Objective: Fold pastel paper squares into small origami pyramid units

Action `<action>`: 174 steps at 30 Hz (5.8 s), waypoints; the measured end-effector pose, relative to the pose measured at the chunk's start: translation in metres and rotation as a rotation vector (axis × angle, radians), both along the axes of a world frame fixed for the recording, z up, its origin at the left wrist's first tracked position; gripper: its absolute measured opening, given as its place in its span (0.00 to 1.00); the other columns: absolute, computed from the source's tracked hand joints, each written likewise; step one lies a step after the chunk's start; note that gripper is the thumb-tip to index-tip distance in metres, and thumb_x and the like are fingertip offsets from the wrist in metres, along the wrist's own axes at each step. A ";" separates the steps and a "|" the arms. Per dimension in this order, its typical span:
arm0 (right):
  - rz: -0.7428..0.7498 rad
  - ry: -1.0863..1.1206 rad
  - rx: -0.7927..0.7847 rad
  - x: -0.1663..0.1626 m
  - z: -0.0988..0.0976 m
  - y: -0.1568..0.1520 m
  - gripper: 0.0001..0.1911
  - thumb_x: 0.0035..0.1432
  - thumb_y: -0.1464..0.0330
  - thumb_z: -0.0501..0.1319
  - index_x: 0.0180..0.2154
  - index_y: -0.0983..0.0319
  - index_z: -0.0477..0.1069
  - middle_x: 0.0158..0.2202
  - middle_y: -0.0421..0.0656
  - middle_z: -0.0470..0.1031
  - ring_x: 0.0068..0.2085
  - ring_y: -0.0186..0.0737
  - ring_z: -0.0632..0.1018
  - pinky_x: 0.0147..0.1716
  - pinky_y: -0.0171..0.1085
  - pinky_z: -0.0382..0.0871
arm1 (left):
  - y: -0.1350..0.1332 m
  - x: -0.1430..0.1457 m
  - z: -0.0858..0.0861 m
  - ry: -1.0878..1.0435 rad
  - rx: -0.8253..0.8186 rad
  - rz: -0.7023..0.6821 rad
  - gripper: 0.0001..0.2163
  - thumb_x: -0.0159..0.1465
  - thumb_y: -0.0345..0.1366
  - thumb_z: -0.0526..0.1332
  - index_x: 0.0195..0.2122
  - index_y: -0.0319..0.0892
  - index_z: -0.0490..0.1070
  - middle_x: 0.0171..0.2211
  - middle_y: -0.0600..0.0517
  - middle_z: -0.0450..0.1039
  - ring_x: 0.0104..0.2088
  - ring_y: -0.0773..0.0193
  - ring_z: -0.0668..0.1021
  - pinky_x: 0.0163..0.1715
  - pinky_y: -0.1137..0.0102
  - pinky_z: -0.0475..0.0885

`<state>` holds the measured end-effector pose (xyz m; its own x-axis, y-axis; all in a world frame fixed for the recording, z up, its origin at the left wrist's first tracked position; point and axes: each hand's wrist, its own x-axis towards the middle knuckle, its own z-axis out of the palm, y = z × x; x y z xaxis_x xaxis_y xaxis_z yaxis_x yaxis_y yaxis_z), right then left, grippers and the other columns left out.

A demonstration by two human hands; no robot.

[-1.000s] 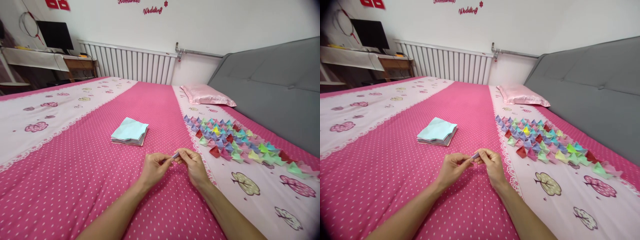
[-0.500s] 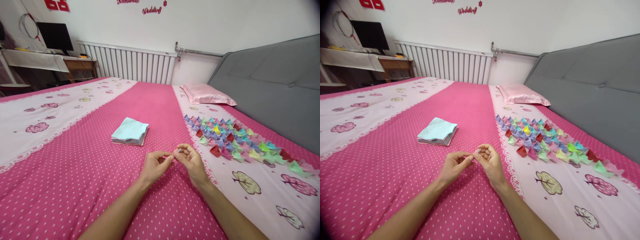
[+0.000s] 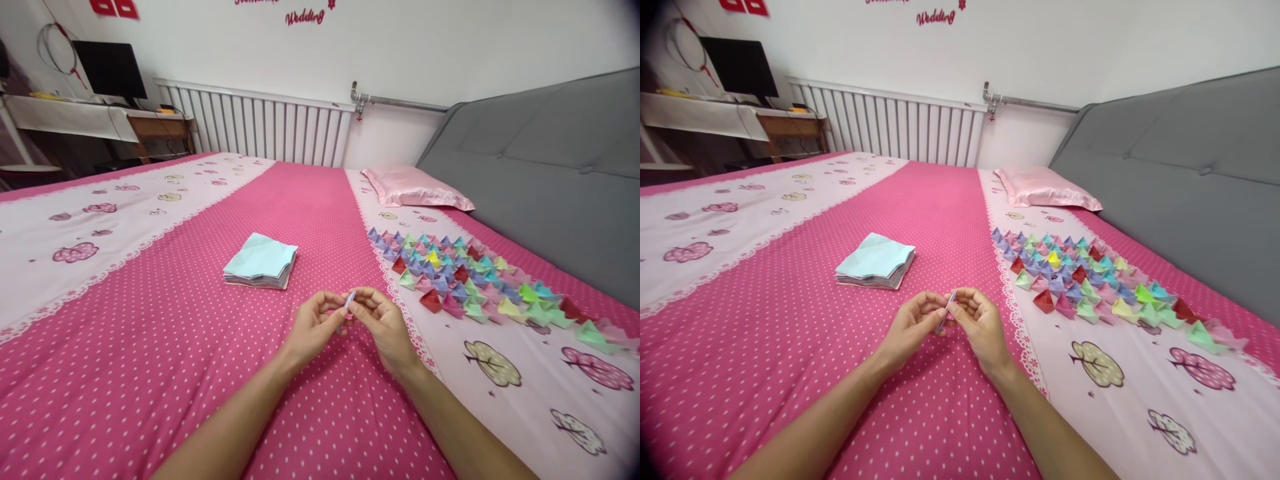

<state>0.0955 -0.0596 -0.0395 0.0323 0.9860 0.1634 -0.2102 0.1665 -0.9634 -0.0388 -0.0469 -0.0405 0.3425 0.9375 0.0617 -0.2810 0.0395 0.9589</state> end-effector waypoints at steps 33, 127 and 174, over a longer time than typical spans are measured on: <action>-0.097 -0.482 0.261 0.009 0.000 -0.002 0.12 0.52 0.74 0.57 0.36 0.58 0.76 0.49 0.46 0.70 0.53 0.44 0.70 0.47 0.42 0.69 | -0.001 0.006 -0.003 -0.176 -0.074 0.127 0.07 0.55 0.31 0.59 0.33 0.38 0.75 0.33 0.49 0.77 0.35 0.65 0.77 0.41 0.70 0.69; -0.275 -0.843 0.178 0.016 -0.012 0.009 0.08 0.50 0.66 0.61 0.30 0.61 0.77 0.29 0.42 0.80 0.27 0.37 0.77 0.32 0.37 0.71 | 0.023 0.004 -0.021 0.666 0.416 0.229 0.08 0.56 0.29 0.60 0.32 0.42 0.79 0.32 0.49 0.80 0.32 0.63 0.79 0.35 0.70 0.72; -0.314 -0.793 0.114 0.026 -0.027 0.020 0.06 0.49 0.68 0.61 0.28 0.61 0.77 0.26 0.40 0.79 0.28 0.38 0.79 0.31 0.36 0.71 | 0.033 0.002 -0.030 0.529 0.270 0.332 0.04 0.52 0.31 0.62 0.25 0.38 0.76 0.25 0.51 0.77 0.26 0.66 0.76 0.32 0.71 0.70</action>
